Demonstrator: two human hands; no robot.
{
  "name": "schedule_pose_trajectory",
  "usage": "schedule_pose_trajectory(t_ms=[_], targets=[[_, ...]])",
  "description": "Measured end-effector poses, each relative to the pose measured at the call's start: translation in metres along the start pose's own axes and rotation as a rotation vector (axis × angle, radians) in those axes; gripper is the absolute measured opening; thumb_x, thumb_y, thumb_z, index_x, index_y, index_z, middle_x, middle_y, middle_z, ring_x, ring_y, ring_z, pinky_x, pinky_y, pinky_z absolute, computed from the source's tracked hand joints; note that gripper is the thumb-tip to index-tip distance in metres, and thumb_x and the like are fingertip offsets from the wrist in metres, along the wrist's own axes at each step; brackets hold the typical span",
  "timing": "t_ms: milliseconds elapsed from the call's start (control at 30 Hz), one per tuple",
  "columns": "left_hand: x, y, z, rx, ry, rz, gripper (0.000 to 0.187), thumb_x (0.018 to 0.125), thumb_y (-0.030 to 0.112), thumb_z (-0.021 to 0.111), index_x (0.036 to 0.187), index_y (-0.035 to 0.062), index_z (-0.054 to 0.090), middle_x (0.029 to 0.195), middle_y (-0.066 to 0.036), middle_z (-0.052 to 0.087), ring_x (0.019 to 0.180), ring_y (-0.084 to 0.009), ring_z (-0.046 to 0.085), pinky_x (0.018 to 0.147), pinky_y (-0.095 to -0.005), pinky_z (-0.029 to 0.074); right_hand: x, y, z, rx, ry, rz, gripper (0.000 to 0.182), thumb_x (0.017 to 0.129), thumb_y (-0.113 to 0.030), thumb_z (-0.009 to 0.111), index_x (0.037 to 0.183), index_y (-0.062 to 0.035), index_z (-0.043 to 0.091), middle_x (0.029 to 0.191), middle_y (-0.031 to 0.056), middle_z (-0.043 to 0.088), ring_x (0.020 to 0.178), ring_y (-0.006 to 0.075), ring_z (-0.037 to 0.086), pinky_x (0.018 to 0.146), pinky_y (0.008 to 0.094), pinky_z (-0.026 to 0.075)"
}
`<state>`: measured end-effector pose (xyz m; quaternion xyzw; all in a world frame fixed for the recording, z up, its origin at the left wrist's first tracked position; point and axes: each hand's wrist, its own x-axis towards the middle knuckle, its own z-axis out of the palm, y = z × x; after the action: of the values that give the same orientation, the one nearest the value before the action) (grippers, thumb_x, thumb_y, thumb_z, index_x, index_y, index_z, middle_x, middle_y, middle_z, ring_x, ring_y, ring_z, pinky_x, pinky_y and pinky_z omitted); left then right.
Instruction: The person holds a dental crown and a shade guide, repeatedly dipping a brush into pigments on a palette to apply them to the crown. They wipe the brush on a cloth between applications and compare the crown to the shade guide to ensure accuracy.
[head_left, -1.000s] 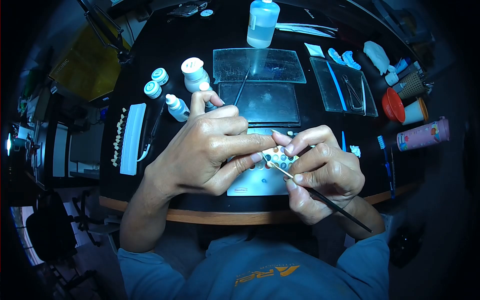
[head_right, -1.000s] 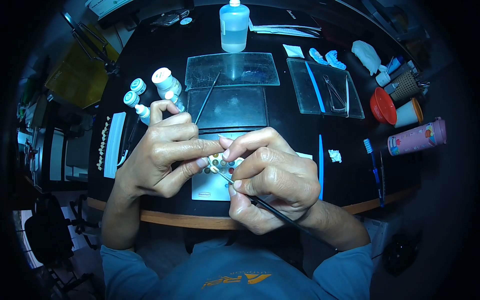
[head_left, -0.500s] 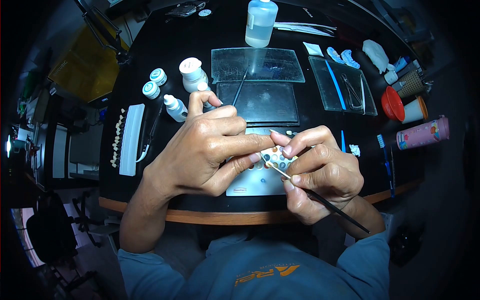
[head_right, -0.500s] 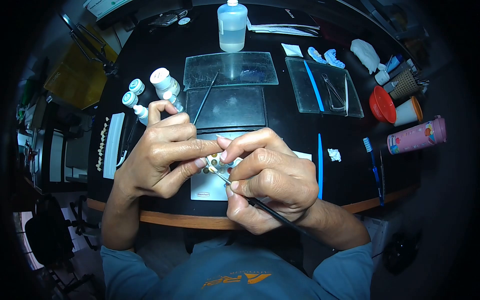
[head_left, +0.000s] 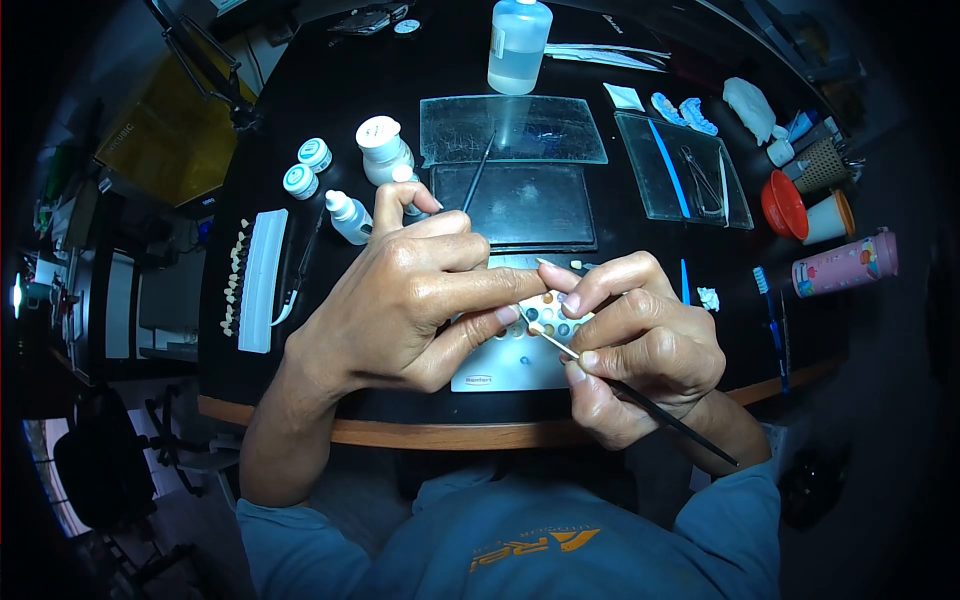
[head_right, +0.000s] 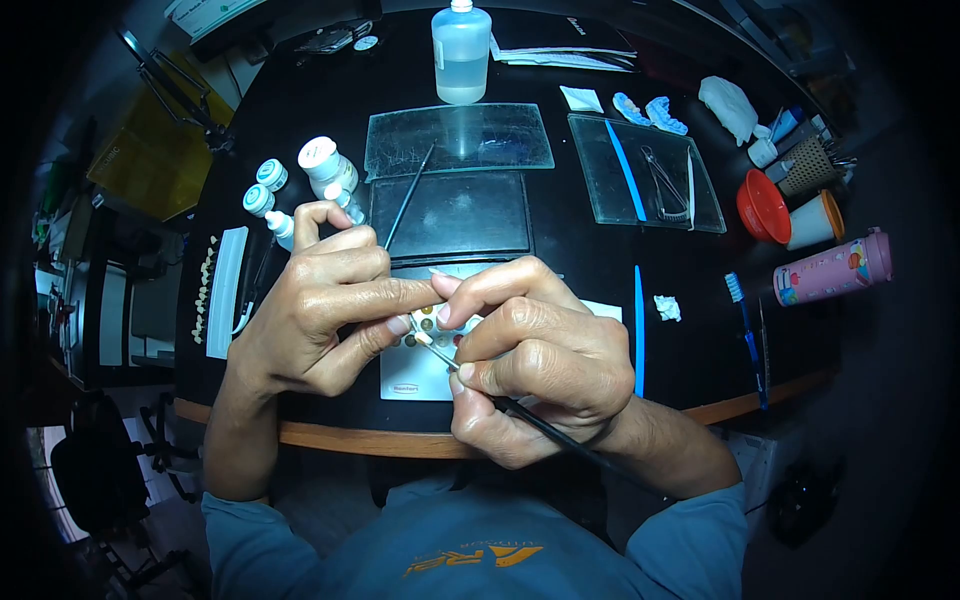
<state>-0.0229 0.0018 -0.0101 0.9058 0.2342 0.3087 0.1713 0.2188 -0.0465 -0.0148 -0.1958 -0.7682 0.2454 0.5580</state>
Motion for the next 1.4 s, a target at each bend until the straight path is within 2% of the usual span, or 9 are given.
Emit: schedule_pose_trajectory(t_ms=[233,333,1400], targets=[[-0.0004,-0.0003,0.0005,-0.004,-0.001,0.001,0.026,0.084,0.018,0.077,0.108,0.0103,0.085,0.068,0.002,0.054,0.073,-0.0164,0.052,0.098,-0.0467,0.030,-0.0003,0.0005,-0.0010,-0.009,-0.004,-0.005,0.016,0.067,0.008,0.072,0.076,-0.0027,0.066,0.074,0.0088,0.068,0.095,0.0296,0.073,0.096,0.0514,0.065],[0.0011,0.0024,-0.0048,0.037,-0.028,-0.009,0.018,0.091,0.020,0.080,0.108,0.0180,0.085,0.072,0.002,0.062,0.075,-0.0162,0.057,0.095,-0.0459,0.034,-0.0009,0.0012,0.0003,-0.002,0.006,-0.003,0.015,0.067,0.008,0.072,0.075,-0.0028,0.065,0.074,0.0086,0.068,0.095,0.0295,0.073,0.096,0.0510,0.065],[0.0011,0.0025,-0.0047,0.045,-0.031,-0.009,0.016,0.090,0.020,0.080,0.105,0.0181,0.085,0.072,0.002,0.063,0.074,-0.0159,0.057,0.094,-0.0454,0.033,-0.0015,-0.0003,0.0006,0.011,0.018,0.018,0.013,0.069,0.006,0.072,0.076,-0.0023,0.065,0.075,0.0097,0.068,0.092,0.0285,0.073,0.097,0.0512,0.065]])
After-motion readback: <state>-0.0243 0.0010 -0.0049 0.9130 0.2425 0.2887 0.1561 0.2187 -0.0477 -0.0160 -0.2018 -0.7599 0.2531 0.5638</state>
